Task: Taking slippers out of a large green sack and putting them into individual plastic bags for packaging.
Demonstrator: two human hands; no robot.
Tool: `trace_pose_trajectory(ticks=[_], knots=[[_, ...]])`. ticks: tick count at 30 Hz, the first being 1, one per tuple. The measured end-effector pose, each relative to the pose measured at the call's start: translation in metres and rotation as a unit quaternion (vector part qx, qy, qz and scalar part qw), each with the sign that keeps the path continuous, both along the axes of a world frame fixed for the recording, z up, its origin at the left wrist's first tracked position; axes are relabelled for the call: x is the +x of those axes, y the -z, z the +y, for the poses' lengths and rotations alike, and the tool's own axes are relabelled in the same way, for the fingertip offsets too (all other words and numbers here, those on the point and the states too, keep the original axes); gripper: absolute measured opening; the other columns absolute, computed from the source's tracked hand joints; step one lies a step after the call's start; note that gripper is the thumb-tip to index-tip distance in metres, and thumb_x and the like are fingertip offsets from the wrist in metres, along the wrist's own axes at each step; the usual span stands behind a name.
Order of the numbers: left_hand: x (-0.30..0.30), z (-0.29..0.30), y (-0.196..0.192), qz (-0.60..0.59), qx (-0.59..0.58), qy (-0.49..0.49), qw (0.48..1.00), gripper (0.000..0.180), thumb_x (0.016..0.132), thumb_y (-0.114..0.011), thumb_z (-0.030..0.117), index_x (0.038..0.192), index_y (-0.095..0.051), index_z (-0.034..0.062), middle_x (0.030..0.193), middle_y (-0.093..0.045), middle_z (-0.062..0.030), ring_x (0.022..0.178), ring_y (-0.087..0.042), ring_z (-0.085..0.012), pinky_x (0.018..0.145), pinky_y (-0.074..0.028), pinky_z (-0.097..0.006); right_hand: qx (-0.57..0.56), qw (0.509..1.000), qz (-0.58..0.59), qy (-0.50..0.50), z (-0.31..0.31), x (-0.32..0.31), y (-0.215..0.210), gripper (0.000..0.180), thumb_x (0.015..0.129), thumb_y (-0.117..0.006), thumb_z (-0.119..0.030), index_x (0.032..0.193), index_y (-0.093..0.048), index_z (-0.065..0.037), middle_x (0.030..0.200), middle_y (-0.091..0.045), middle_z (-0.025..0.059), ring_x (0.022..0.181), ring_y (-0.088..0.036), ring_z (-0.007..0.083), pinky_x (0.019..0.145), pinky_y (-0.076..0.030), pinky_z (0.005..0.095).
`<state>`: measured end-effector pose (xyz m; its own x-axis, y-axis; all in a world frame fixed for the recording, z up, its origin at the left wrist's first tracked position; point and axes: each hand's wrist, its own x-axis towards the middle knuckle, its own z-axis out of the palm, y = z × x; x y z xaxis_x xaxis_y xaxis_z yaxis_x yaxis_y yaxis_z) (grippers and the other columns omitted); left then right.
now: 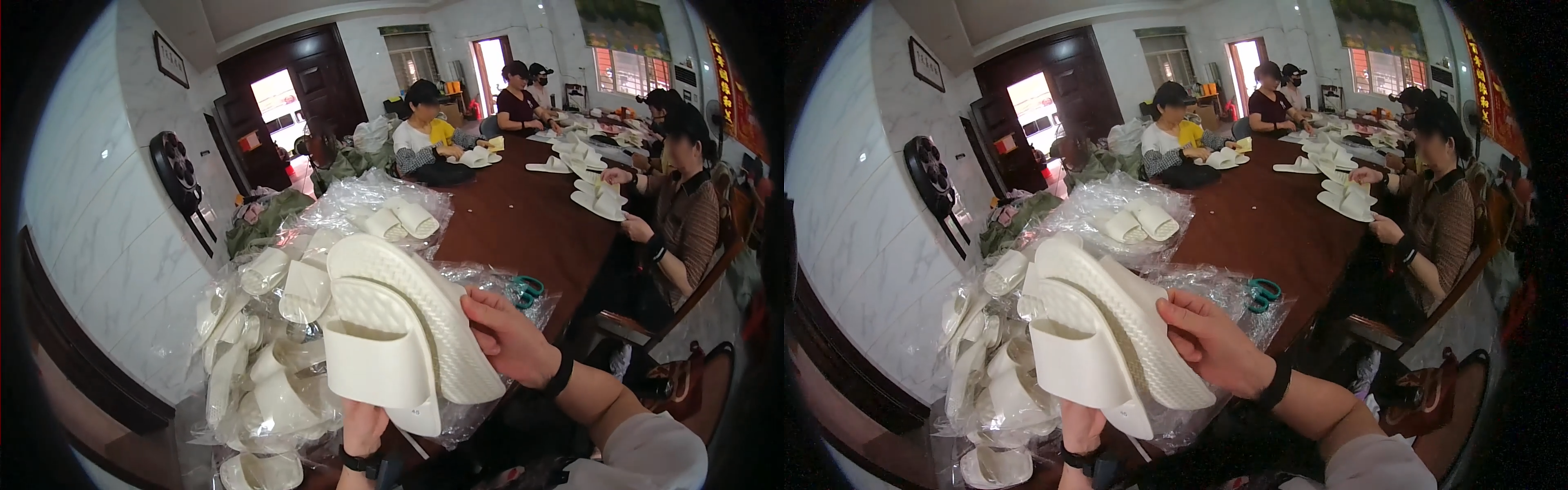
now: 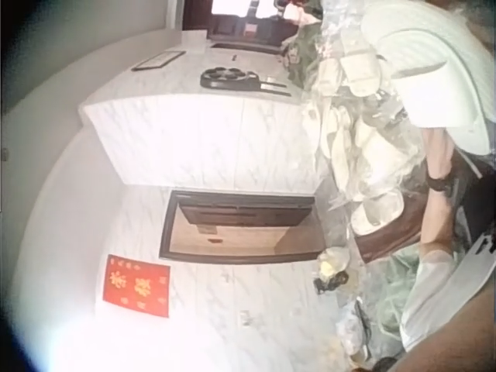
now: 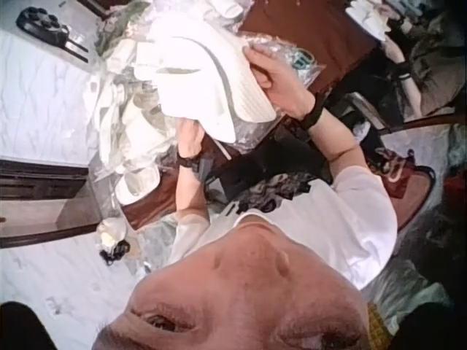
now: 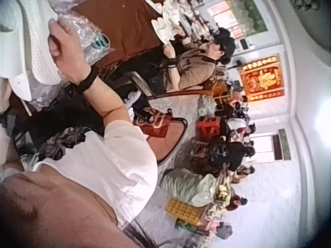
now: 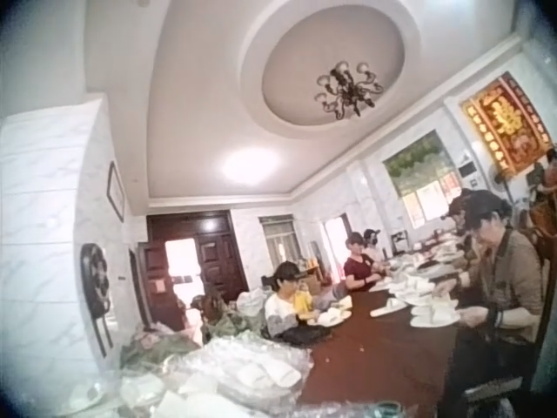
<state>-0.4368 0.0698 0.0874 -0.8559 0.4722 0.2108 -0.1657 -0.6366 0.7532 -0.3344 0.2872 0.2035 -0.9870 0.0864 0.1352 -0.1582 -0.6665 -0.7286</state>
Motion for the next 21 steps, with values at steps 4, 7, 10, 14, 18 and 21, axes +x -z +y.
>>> trace_pose_trajectory(ticks=[4,7,10,14,18,21], knots=[[-0.005,-0.043,0.02,0.438,-0.321,-0.124,0.83,0.043,0.096,-0.054,0.014,0.135,-0.043,0.0007,0.128,-0.056,-0.0127,0.115,-0.057,-0.0275,0.097,-0.05,-0.043,-0.057,0.994,0.025,-0.095,0.012,-0.003,0.003,0.02,0.1,-0.054,-0.024,0.107,-0.058,-0.006,0.069,-0.048,-0.0073,0.049,-0.032,0.0005,0.046,-0.025,0.0171],[-0.027,-0.065,0.052,0.046,0.067,0.09,0.993,0.056,0.093,-0.052,0.042,0.126,-0.045,-0.0037,0.091,-0.061,-0.0257,0.062,-0.061,-0.0403,0.054,-0.053,-0.05,0.021,0.993,0.019,-0.118,0.01,-0.004,0.001,0.021,0.101,-0.051,-0.025,0.109,-0.057,-0.006,0.07,-0.046,-0.0078,0.048,-0.03,0.0,0.045,-0.025,0.0162],[0.011,-0.022,-0.045,0.071,0.129,0.1,0.984,0.031,0.091,-0.059,0.026,0.106,-0.052,-0.0009,0.057,-0.055,-0.0146,0.041,-0.057,-0.0261,0.033,-0.046,-0.031,0.086,0.992,-0.043,-0.076,0.01,0.0,0.002,0.023,0.102,-0.049,-0.025,0.11,-0.057,-0.005,0.071,-0.049,-0.0062,0.048,-0.031,-0.0011,0.044,-0.027,0.0155],[0.014,-0.017,-0.037,0.034,0.122,0.106,0.986,0.044,0.095,-0.053,0.035,0.117,-0.051,-0.0023,0.061,-0.052,-0.0104,0.037,-0.048,-0.0208,0.032,-0.04,-0.031,-0.004,0.995,0.019,-0.094,0.012,0.001,0.007,0.024,0.102,-0.05,-0.026,0.111,-0.056,-0.005,0.071,-0.05,-0.0063,0.048,-0.031,-0.001,0.044,-0.028,0.0162],[0.007,-0.013,-0.033,-0.015,0.175,0.186,0.967,0.057,0.096,-0.047,0.046,0.124,-0.049,-0.004,0.064,-0.045,-0.0073,0.041,-0.043,-0.0176,0.037,-0.036,-0.028,0.005,0.998,0.032,-0.055,0.008,-0.003,0.009,0.025,0.102,-0.049,-0.028,0.112,-0.055,-0.006,0.071,-0.049,-0.0066,0.048,-0.03,-0.0008,0.045,-0.027,0.0161],[0.013,-0.004,-0.032,-0.06,0.192,0.192,0.961,0.059,0.097,-0.045,0.047,0.129,-0.047,-0.002,0.07,-0.051,-0.011,0.049,-0.05,-0.0213,0.044,-0.041,-0.029,-0.026,0.995,0.067,-0.067,0.019,-0.005,0.017,0.023,0.101,-0.051,-0.022,0.119,-0.054,-0.008,0.078,-0.051,-0.0091,0.051,-0.03,-0.0012,0.046,-0.024,0.0155]])
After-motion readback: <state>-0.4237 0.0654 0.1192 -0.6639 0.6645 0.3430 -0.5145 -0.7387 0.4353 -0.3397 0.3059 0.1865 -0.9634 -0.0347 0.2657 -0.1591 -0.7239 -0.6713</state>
